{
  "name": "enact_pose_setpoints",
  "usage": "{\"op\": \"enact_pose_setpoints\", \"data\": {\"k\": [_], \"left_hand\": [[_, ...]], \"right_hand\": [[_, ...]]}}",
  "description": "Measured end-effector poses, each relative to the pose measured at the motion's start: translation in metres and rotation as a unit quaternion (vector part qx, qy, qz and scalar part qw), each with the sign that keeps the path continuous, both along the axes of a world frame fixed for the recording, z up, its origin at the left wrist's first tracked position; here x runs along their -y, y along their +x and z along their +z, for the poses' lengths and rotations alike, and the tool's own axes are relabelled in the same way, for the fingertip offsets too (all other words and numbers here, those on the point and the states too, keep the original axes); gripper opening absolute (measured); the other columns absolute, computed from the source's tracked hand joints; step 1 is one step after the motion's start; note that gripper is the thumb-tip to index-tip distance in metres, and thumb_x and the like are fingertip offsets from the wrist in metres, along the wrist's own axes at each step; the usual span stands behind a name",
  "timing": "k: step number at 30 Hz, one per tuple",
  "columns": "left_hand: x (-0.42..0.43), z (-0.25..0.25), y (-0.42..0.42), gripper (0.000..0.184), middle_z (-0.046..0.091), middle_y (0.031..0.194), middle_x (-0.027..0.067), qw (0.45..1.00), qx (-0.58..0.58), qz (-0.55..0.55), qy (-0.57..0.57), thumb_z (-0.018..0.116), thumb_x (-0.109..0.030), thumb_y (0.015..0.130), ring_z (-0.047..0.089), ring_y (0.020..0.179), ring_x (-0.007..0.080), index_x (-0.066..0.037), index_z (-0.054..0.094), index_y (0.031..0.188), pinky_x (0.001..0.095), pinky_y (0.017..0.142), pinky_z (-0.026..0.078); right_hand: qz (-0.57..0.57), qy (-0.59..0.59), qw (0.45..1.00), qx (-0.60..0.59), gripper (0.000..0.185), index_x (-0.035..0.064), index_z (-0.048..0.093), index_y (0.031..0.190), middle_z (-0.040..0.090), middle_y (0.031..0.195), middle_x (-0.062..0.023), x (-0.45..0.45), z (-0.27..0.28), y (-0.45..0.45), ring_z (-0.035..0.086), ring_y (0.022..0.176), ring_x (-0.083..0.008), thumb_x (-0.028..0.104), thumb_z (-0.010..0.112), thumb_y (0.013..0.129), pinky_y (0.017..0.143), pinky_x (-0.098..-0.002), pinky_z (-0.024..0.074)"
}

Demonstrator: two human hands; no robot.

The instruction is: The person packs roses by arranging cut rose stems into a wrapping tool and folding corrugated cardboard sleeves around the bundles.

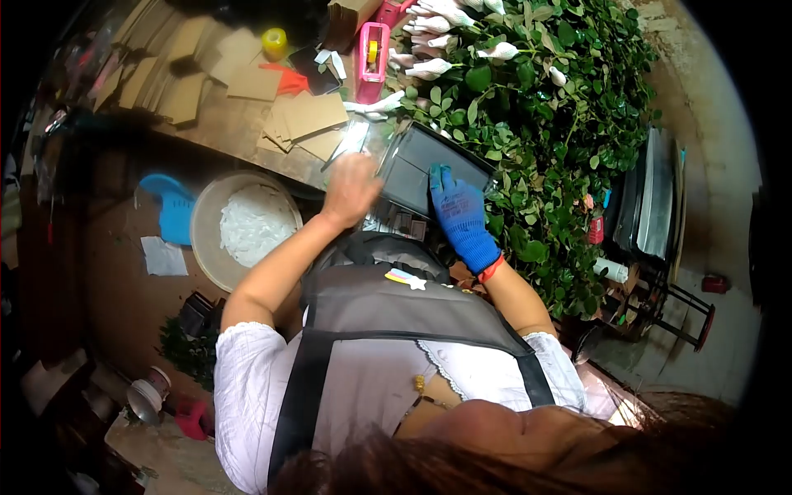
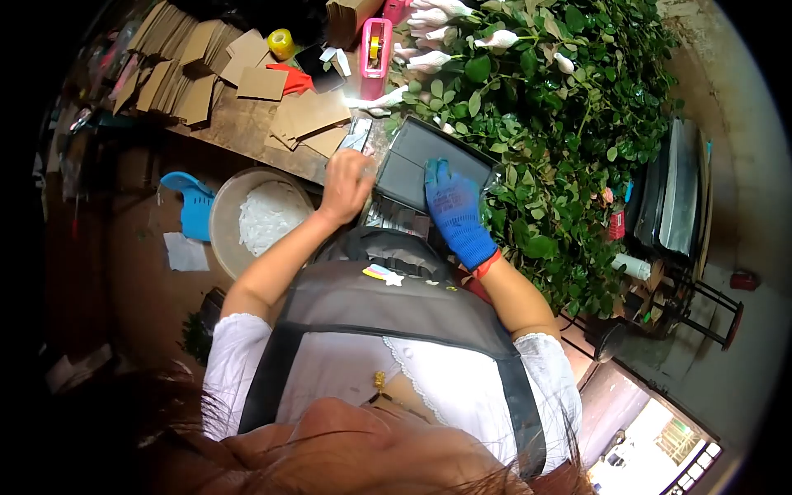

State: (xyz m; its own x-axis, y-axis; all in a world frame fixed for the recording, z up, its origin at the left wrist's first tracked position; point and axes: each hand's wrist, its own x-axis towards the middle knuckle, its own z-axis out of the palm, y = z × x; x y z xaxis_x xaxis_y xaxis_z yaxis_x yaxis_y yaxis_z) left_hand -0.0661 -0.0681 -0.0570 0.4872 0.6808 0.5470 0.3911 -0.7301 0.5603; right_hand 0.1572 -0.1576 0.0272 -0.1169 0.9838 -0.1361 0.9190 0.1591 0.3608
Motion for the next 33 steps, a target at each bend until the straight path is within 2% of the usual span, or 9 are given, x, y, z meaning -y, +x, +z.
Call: {"op": "enact_pose_setpoints", "data": {"k": [2,3,6,10,14,16,20,28,33], "left_hand": [[-0.003,-0.027,-0.006,0.053,0.049,0.128,0.0199,0.980,-0.115,0.134,-0.096,0.073,-0.018,0.084,0.047,0.122,0.0389,-0.001,0.050,0.129,0.0475,0.101,0.040],[-0.008,-0.033,-0.011,0.072,0.045,0.131,0.0228,0.970,-0.166,0.133,-0.116,0.078,-0.017,0.079,0.045,0.123,0.0407,0.001,0.042,0.139,0.0476,0.101,0.040],[-0.026,-0.047,-0.008,0.084,0.046,0.127,0.0228,0.931,-0.292,0.086,-0.202,0.080,-0.021,0.075,0.045,0.119,0.0410,0.002,0.038,0.145,0.0478,0.100,0.041],[-0.052,-0.052,0.005,0.083,0.051,0.118,0.0226,0.915,-0.339,0.104,-0.194,0.078,-0.019,0.072,0.051,0.109,0.0400,0.003,0.040,0.142,0.0452,0.093,0.047],[-0.083,-0.013,0.001,0.058,0.065,0.111,0.0209,0.798,-0.174,-0.046,-0.575,0.073,-0.015,0.076,0.065,0.104,0.0324,0.003,0.052,0.127,0.0393,0.090,0.050],[-0.073,-0.010,-0.008,0.049,0.068,0.105,0.0190,0.809,-0.030,-0.098,-0.579,0.067,-0.005,0.077,0.066,0.100,0.0295,0.004,0.053,0.123,0.0366,0.090,0.049],[-0.078,0.018,-0.025,0.051,0.064,0.103,0.0164,0.844,-0.138,-0.205,-0.475,0.057,0.003,0.075,0.063,0.099,0.0260,-0.004,0.050,0.125,0.0347,0.088,0.049],[-0.086,0.043,-0.006,0.037,0.069,0.091,0.0199,0.851,-0.381,-0.150,-0.329,0.074,-0.020,0.079,0.067,0.091,0.0405,-0.010,0.056,0.110,0.0457,0.079,0.052],[-0.079,0.019,-0.024,0.038,0.067,0.098,0.0204,0.870,-0.213,-0.192,-0.401,0.072,-0.012,0.076,0.065,0.098,0.0394,-0.007,0.057,0.110,0.0476,0.084,0.051]], "right_hand": [[-0.041,-0.045,0.998,0.010,0.056,0.0041,0.046,0.143,0.053,0.142,-0.0147,-0.002,0.003,-0.008,0.065,0.088,-0.0203,0.009,0.058,0.088,0.064,-0.0354,0.0557],[-0.051,-0.051,0.997,0.014,0.056,0.0039,0.046,0.143,0.053,0.143,-0.0148,-0.003,0.004,-0.011,0.065,0.089,-0.0204,0.009,0.058,0.088,0.064,-0.0355,0.0559],[-0.064,-0.037,0.997,0.009,0.056,0.0033,0.045,0.143,0.052,0.143,-0.0154,-0.002,0.002,-0.014,0.065,0.093,-0.0210,0.009,0.058,0.088,0.066,-0.0354,0.0564],[-0.095,-0.041,0.995,-0.006,0.056,0.0028,0.045,0.143,0.052,0.144,-0.0160,0.000,0.001,-0.018,0.064,0.101,-0.0220,0.009,0.057,0.088,0.072,-0.0354,0.0560],[-0.115,-0.047,0.992,-0.003,0.058,0.0033,0.045,0.144,0.050,0.146,-0.0154,0.002,-0.001,-0.022,0.062,0.107,-0.0232,0.009,0.058,0.088,0.077,-0.0355,0.0546],[-0.126,-0.054,0.990,-0.010,0.059,0.0037,0.044,0.144,0.049,0.147,-0.0150,0.000,0.001,-0.024,0.061,0.109,-0.0235,0.009,0.058,0.088,0.078,-0.0358,0.0541],[-0.135,-0.062,0.989,0.002,0.061,0.0045,0.043,0.146,0.047,0.149,-0.0146,0.001,0.001,-0.028,0.060,0.110,-0.0238,0.008,0.058,0.087,0.078,-0.0361,0.0540],[-0.143,-0.066,0.987,0.013,0.061,0.0055,0.042,0.147,0.046,0.150,-0.0137,0.000,0.005,-0.030,0.060,0.112,-0.0231,0.007,0.057,0.088,0.078,-0.0354,0.0539],[-0.131,-0.055,0.990,0.006,0.058,0.0057,0.044,0.146,0.048,0.148,-0.0136,0.001,0.006,-0.027,0.060,0.112,-0.0231,0.007,0.056,0.089,0.079,-0.0356,0.0542]]}}
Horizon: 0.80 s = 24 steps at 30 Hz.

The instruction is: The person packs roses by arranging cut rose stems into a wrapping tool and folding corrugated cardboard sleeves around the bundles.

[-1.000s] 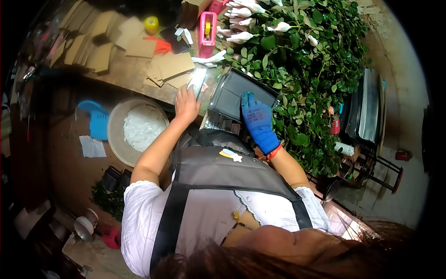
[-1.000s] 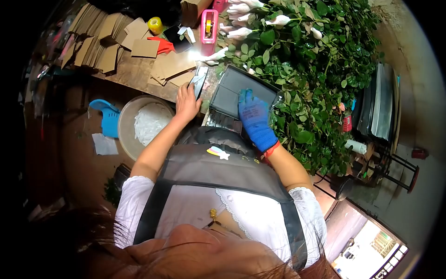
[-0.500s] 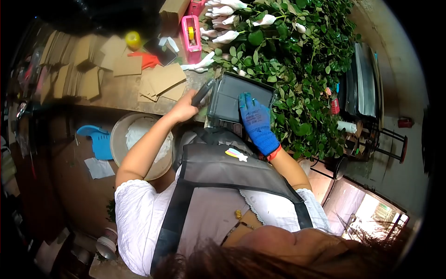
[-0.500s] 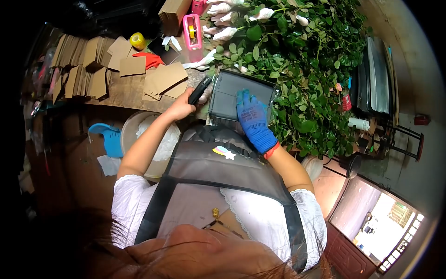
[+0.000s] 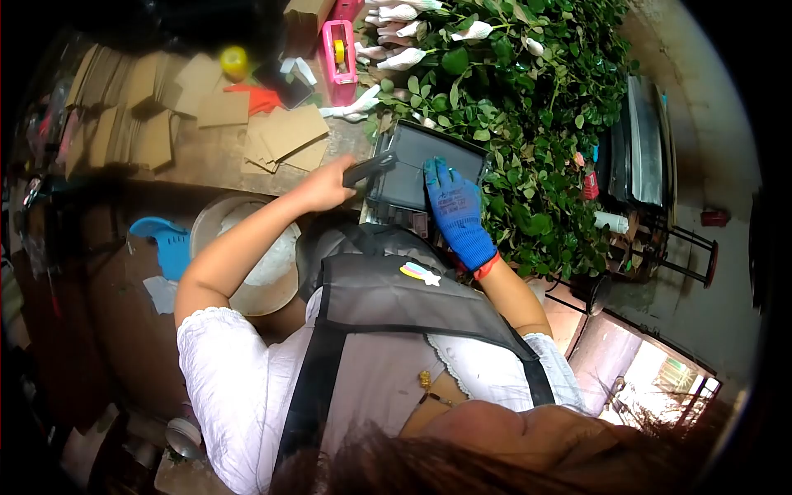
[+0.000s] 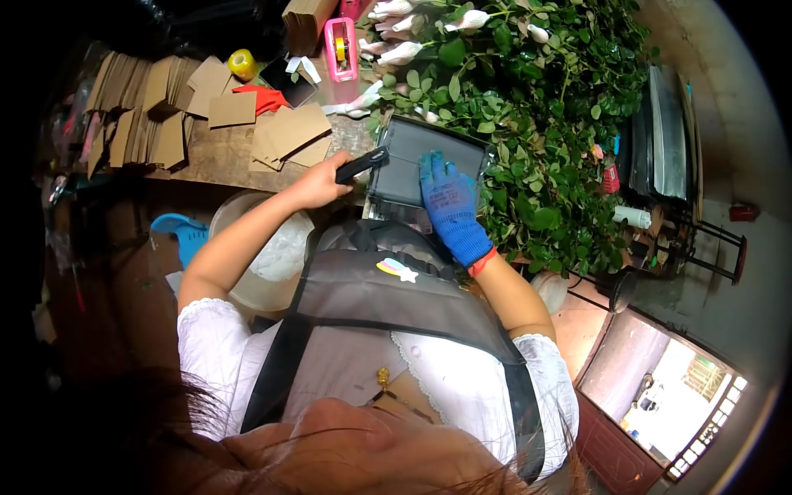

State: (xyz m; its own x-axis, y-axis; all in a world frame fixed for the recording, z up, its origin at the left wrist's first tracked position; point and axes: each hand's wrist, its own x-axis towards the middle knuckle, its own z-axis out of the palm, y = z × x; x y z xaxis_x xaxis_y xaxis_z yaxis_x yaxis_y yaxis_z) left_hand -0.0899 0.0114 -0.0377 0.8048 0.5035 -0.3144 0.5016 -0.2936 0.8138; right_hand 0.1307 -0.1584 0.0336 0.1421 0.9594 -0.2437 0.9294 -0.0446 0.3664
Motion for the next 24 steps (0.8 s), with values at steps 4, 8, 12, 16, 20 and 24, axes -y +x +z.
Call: {"op": "enact_pose_setpoints", "data": {"k": [4,8,12,16,20,24], "left_hand": [[0.011,0.000,-0.034,0.038,0.063,0.097,0.0184,0.978,0.006,0.003,0.206,0.073,-0.004,0.067,0.061,0.097,0.0380,-0.002,0.056,0.101,0.0473,0.082,0.048],[0.038,0.001,-0.048,0.021,0.058,0.088,0.0085,0.876,-0.060,-0.054,0.475,0.064,-0.009,0.075,0.058,0.088,0.0274,-0.007,0.058,0.095,0.0422,0.087,0.046],[0.055,0.011,-0.037,0.010,0.056,0.085,0.0077,0.833,-0.025,-0.086,0.545,0.055,-0.014,0.084,0.057,0.087,0.0253,-0.007,0.059,0.091,0.0420,0.098,0.044],[0.042,0.015,-0.030,0.013,0.056,0.085,0.0081,0.809,-0.013,-0.115,0.577,0.055,-0.015,0.085,0.058,0.087,0.0258,-0.006,0.060,0.093,0.0448,0.106,0.041],[0.031,0.018,-0.021,0.013,0.060,0.087,0.0100,0.789,0.049,-0.148,0.594,0.056,-0.016,0.084,0.061,0.085,0.0261,-0.005,0.059,0.092,0.0438,0.099,0.045],[0.016,0.015,-0.010,0.010,0.062,0.081,0.0095,0.848,0.032,-0.197,0.491,0.057,-0.017,0.083,0.064,0.079,0.0266,-0.007,0.057,0.086,0.0406,0.081,0.051]], "right_hand": [[0.008,0.006,1.000,-0.014,0.058,0.0058,0.044,0.146,0.050,0.146,-0.0138,0.000,-0.007,0.005,0.061,0.114,-0.0242,0.007,0.055,0.089,0.081,-0.0353,0.0547],[0.047,0.043,0.998,0.009,0.052,0.0069,0.049,0.140,0.054,0.142,-0.0107,0.001,-0.012,0.010,0.062,0.105,-0.0217,0.011,0.055,0.088,0.075,-0.0364,0.0552],[0.069,0.031,0.997,0.017,0.054,0.0066,0.049,0.141,0.053,0.144,-0.0110,-0.001,-0.006,0.012,0.062,0.106,-0.0218,0.011,0.056,0.088,0.076,-0.0365,0.0556],[0.077,0.019,0.996,0.035,0.055,0.0062,0.047,0.143,0.053,0.145,-0.0115,-0.002,-0.005,0.011,0.062,0.108,-0.0224,0.010,0.055,0.089,0.078,-0.0361,0.0559],[0.070,0.022,0.997,0.031,0.055,0.0062,0.047,0.143,0.053,0.144,-0.0117,-0.002,-0.004,0.011,0.062,0.109,-0.0228,0.011,0.055,0.089,0.079,-0.0359,0.0560],[0.061,0.040,0.997,0.016,0.054,0.0061,0.048,0.142,0.054,0.143,-0.0115,0.001,-0.007,0.010,0.062,0.109,-0.0230,0.011,0.055,0.089,0.080,-0.0358,0.0559]]}}
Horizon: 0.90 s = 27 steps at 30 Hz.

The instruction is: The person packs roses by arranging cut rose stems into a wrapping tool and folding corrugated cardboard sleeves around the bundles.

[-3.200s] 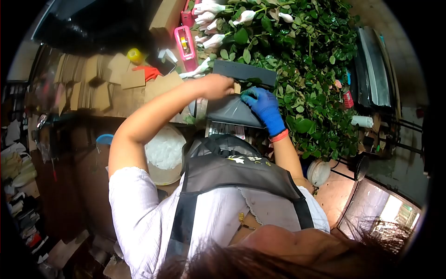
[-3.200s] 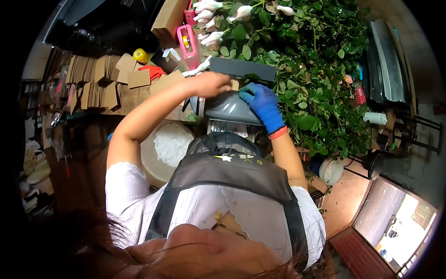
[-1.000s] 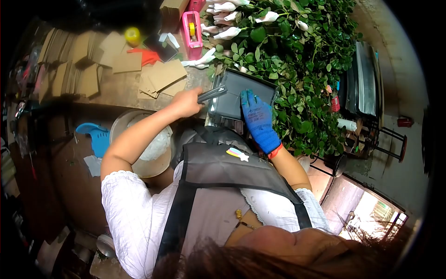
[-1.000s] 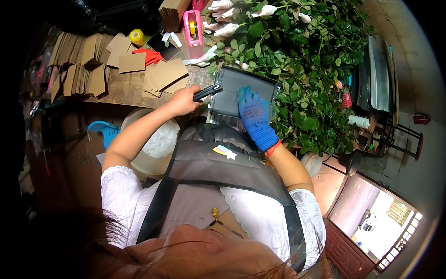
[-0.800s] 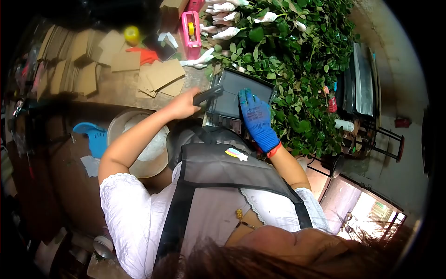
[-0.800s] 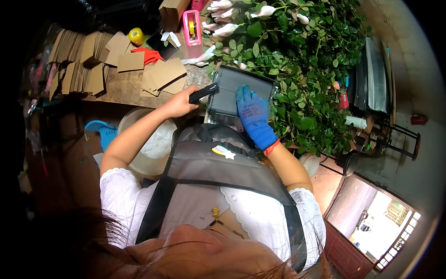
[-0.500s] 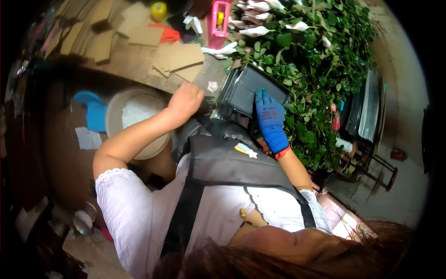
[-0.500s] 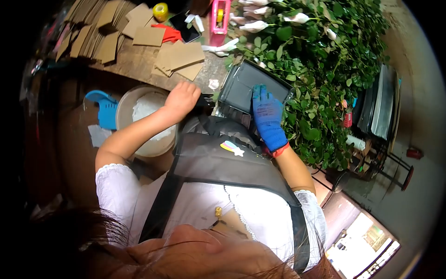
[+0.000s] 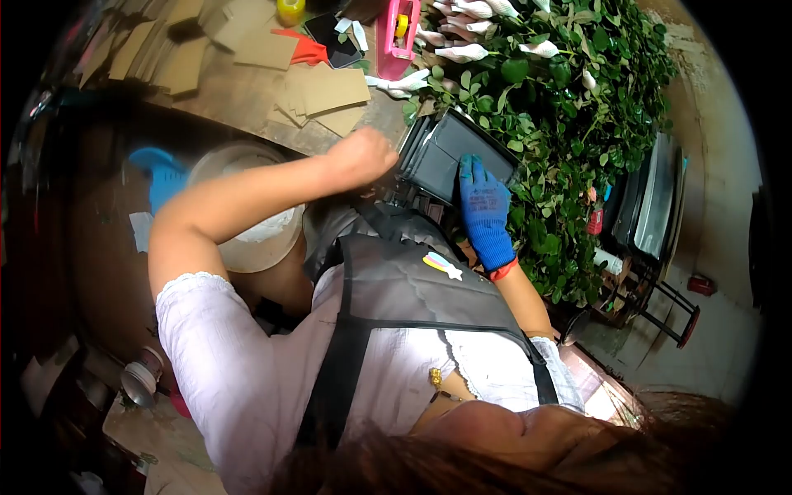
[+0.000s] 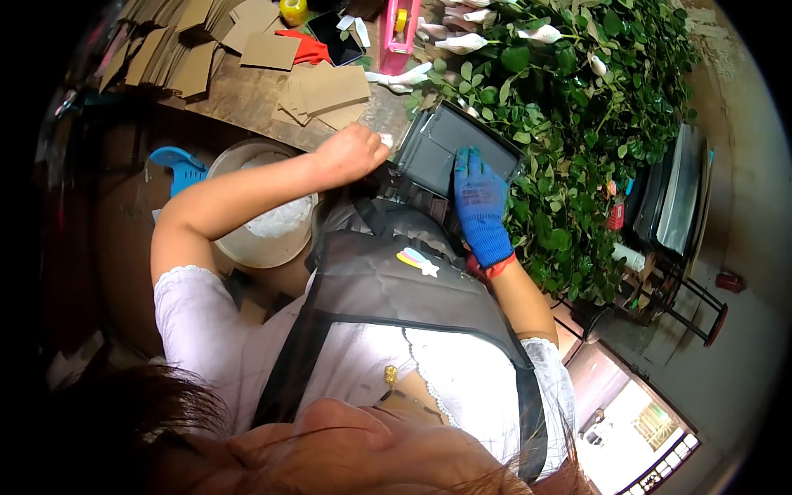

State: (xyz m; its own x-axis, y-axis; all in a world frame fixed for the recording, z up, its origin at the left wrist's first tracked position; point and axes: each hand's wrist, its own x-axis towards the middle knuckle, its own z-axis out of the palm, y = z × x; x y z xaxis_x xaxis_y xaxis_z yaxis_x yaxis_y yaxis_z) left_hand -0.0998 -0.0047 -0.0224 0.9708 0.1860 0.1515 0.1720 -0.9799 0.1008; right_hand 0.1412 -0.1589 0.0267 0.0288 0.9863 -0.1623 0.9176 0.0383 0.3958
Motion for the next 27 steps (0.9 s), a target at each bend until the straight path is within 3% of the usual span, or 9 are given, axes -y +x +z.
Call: {"op": "enact_pose_setpoints", "data": {"k": [3,9,11,13,16,17,19,25,27], "left_hand": [[-0.025,-0.004,0.011,0.009,0.060,0.073,0.0058,0.989,-0.128,0.019,-0.072,0.058,-0.017,0.082,0.063,0.068,0.0239,-0.009,0.055,0.084,0.0377,0.067,0.049],[-0.086,-0.029,0.023,0.010,0.059,0.085,0.0085,0.965,0.138,-0.213,0.059,0.056,-0.018,0.082,0.060,0.085,0.0251,-0.009,0.055,0.087,0.0378,0.083,0.049],[-0.100,-0.041,0.032,0.010,0.059,0.087,0.0054,0.990,0.094,-0.092,0.051,0.057,-0.015,0.082,0.058,0.089,0.0244,-0.010,0.061,0.089,0.0379,0.088,0.045],[-0.100,-0.039,0.047,0.009,0.060,0.085,0.0060,0.990,0.025,0.069,0.122,0.057,-0.015,0.083,0.059,0.088,0.0249,-0.009,0.060,0.089,0.0373,0.086,0.045],[-0.113,-0.034,0.068,0.006,0.060,0.084,0.0070,0.993,0.093,0.016,0.068,0.057,-0.015,0.083,0.059,0.089,0.0253,-0.010,0.060,0.087,0.0368,0.084,0.046],[-0.119,-0.036,0.073,0.004,0.060,0.084,0.0063,0.988,0.111,-0.010,0.102,0.058,-0.014,0.083,0.059,0.087,0.0245,-0.011,0.059,0.086,0.0369,0.081,0.046],[-0.133,-0.040,0.077,0.009,0.057,0.086,0.0079,0.997,0.051,-0.051,0.032,0.056,-0.012,0.084,0.058,0.086,0.0283,-0.009,0.058,0.092,0.0396,0.075,0.047],[-0.131,-0.046,0.090,0.012,0.061,0.081,0.0115,0.991,0.098,-0.090,0.035,0.056,-0.012,0.085,0.063,0.081,0.0317,-0.009,0.059,0.096,0.0435,0.068,0.049],[-0.129,-0.053,0.092,0.016,0.061,0.073,0.0147,1.000,0.001,-0.030,-0.003,0.056,-0.012,0.087,0.065,0.070,0.0363,-0.010,0.060,0.102,0.0495,0.056,0.048]], "right_hand": [[-0.008,0.002,1.000,-0.003,0.053,0.0062,0.048,0.141,0.054,0.142,-0.0113,0.000,0.001,-0.002,0.062,0.109,-0.0229,0.010,0.055,0.089,0.079,-0.0357,0.0551],[-0.061,-0.038,0.997,-0.016,0.059,0.0049,0.043,0.147,0.049,0.148,-0.0145,0.000,0.005,-0.009,0.059,0.120,-0.0260,0.007,0.055,0.089,0.088,-0.0358,0.0541],[-0.077,-0.048,0.996,-0.020,0.060,0.0051,0.042,0.147,0.047,0.149,-0.0145,-0.001,0.006,-0.012,0.058,0.121,-0.0260,0.007,0.056,0.089,0.089,-0.0360,0.0534],[-0.081,-0.048,0.995,-0.025,0.060,0.0051,0.042,0.147,0.047,0.150,-0.0144,-0.001,0.006,-0.012,0.058,0.122,-0.0259,0.007,0.056,0.089,0.090,-0.0365,0.0527],[-0.080,-0.028,0.996,-0.033,0.060,0.0051,0.043,0.147,0.047,0.150,-0.0142,0.002,0.002,-0.011,0.058,0.121,-0.0257,0.008,0.056,0.089,0.091,-0.0372,0.0518],[-0.077,-0.022,0.996,-0.035,0.060,0.0051,0.043,0.147,0.047,0.149,-0.0142,0.002,0.002,-0.011,0.058,0.121,-0.0255,0.008,0.057,0.088,0.091,-0.0372,0.0515],[-0.084,-0.022,0.995,-0.041,0.060,0.0053,0.043,0.146,0.048,0.149,-0.0140,0.004,0.004,-0.013,0.058,0.120,-0.0251,0.009,0.057,0.088,0.091,-0.0372,0.0514],[-0.096,0.004,0.993,-0.065,0.058,0.0068,0.045,0.145,0.051,0.146,-0.0127,0.003,0.005,-0.017,0.058,0.118,-0.0247,0.010,0.058,0.088,0.088,-0.0370,0.0517],[-0.092,0.033,0.991,-0.086,0.055,0.0077,0.048,0.142,0.052,0.145,-0.0120,0.005,0.005,-0.017,0.059,0.117,-0.0248,0.011,0.057,0.088,0.088,-0.0372,0.0518]]}}
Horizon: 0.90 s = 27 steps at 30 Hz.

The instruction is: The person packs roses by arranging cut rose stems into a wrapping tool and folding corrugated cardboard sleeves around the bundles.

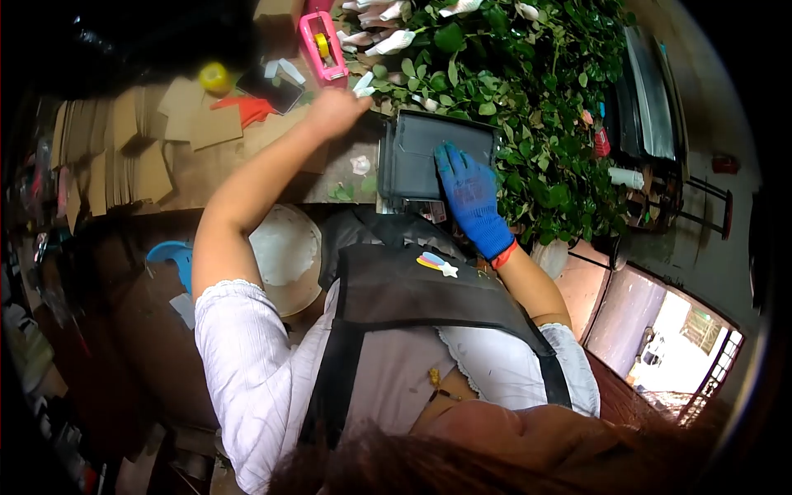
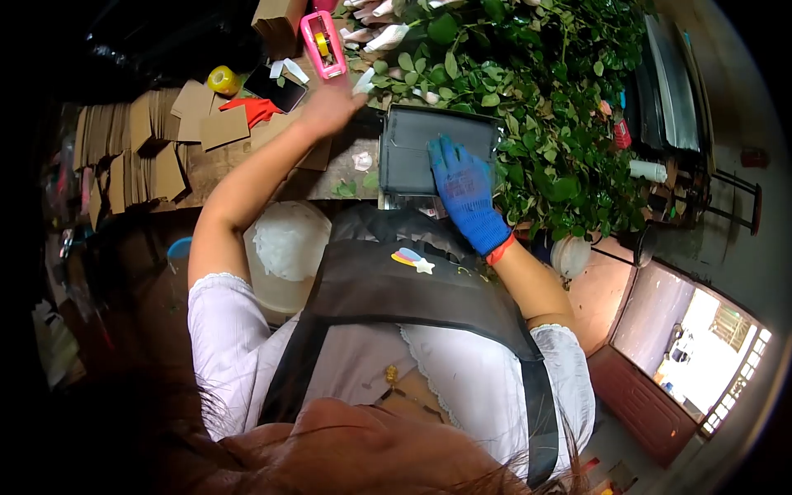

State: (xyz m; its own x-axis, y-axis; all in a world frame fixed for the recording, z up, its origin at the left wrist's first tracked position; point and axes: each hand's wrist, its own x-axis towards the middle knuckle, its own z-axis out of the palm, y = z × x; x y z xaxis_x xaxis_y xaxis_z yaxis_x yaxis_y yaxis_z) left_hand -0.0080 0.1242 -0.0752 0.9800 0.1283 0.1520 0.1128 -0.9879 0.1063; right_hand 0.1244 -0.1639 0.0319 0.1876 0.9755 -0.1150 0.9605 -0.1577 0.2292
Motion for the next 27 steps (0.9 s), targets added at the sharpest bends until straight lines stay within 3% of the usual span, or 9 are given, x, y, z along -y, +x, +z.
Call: {"op": "enact_pose_setpoints", "data": {"k": [2,8,10,12,13,16,20,22,27], "left_hand": [[0.001,-0.001,-0.005,0.018,0.061,0.069,0.0158,0.997,-0.046,0.044,-0.047,0.056,-0.012,0.087,0.065,0.065,0.0383,-0.011,0.061,0.104,0.0518,0.052,0.047],[0.040,0.013,-0.054,0.036,0.062,0.098,0.0129,0.987,0.081,0.120,0.070,0.067,-0.008,0.077,0.058,0.102,0.0329,-0.008,0.063,0.113,0.0503,0.092,0.044],[0.061,0.029,-0.080,0.055,0.063,0.107,0.0175,0.956,-0.067,0.251,-0.138,0.077,-0.009,0.070,0.055,0.107,0.0412,-0.003,0.055,0.119,0.0526,0.096,0.041],[0.094,0.045,-0.096,0.056,0.056,0.114,0.0261,0.887,0.032,0.300,-0.350,0.080,-0.023,0.078,0.050,0.111,0.0433,0.002,0.050,0.118,0.0508,0.098,0.041],[0.115,0.067,-0.093,0.060,0.053,0.118,0.0253,0.878,0.040,0.276,-0.390,0.079,-0.028,0.083,0.049,0.116,0.0405,0.004,0.049,0.123,0.0495,0.102,0.039],[0.186,0.128,-0.066,0.090,0.040,0.144,0.0239,0.688,0.081,0.130,-0.709,0.074,-0.039,0.088,0.039,0.136,0.0371,0.005,0.023,0.149,0.0468,0.116,0.028],[0.173,0.135,-0.023,0.090,0.030,0.154,0.0251,0.951,0.076,-0.076,-0.290,0.071,-0.052,0.085,0.024,0.145,0.0469,0.003,0.032,0.145,0.0583,0.118,0.019],[0.157,0.115,0.007,0.073,0.041,0.148,0.0221,0.971,0.099,-0.075,-0.205,0.076,-0.046,0.081,0.034,0.142,0.0437,0.001,0.049,0.131,0.0564,0.118,0.025],[0.140,0.108,0.055,0.101,0.040,0.151,0.0243,0.974,0.048,-0.134,-0.176,0.082,-0.048,0.073,0.042,0.139,0.0377,0.001,0.035,0.148,0.0505,0.119,0.028]], "right_hand": [[0.015,0.019,1.000,-0.011,0.054,0.0096,0.051,0.140,0.052,0.143,-0.0109,0.002,-0.011,0.008,0.057,0.118,-0.0257,0.015,0.060,0.087,0.088,-0.0387,0.0505],[0.023,0.146,0.962,-0.229,0.055,0.0094,0.056,0.134,0.057,0.135,-0.0142,0.017,0.032,0.006,0.058,0.116,-0.0336,0.023,0.070,0.083,0.095,-0.0441,0.0489],[0.029,0.178,0.937,-0.298,0.062,0.0087,0.052,0.140,0.055,0.138,-0.0166,0.029,0.037,-0.010,0.056,0.118,-0.0352,0.027,0.072,0.084,0.099,-0.0451,0.0473],[0.010,0.147,0.883,-0.445,0.083,0.0066,0.041,0.150,0.048,0.144,-0.0231,0.027,0.053,-0.030,0.052,0.126,-0.0399,0.036,0.078,0.081,0.104,-0.0469,0.0441],[0.016,0.142,0.861,-0.487,0.103,0.0071,0.032,0.154,0.045,0.147,-0.0250,0.025,0.043,-0.038,0.051,0.128,-0.0434,0.048,0.081,0.073,0.108,-0.0470,0.0425],[0.071,0.189,0.783,-0.589,0.118,0.0015,0.014,0.157,0.037,0.151,-0.0286,0.019,0.018,-0.055,0.049,0.130,-0.0447,0.034,0.086,0.070,0.106,-0.0472,0.0439],[-0.037,0.205,0.820,-0.532,0.093,0.0021,0.028,0.153,0.057,0.129,-0.0262,0.048,0.050,-0.022,0.062,0.113,-0.0420,0.018,0.077,0.076,0.095,-0.0449,0.0507],[-0.144,0.215,0.723,-0.641,0.076,0.0017,0.036,0.148,0.062,0.123,-0.0218,0.081,0.048,-0.005,0.065,0.109,-0.0339,0.012,0.072,0.081,0.093,-0.0412,0.0517],[-0.270,0.327,0.466,-0.777,0.046,0.0019,0.048,0.135,0.066,0.113,-0.0074,0.123,-0.009,0.036,0.066,0.098,-0.0158,0.009,0.064,0.092,0.090,-0.0325,0.0530]]}}
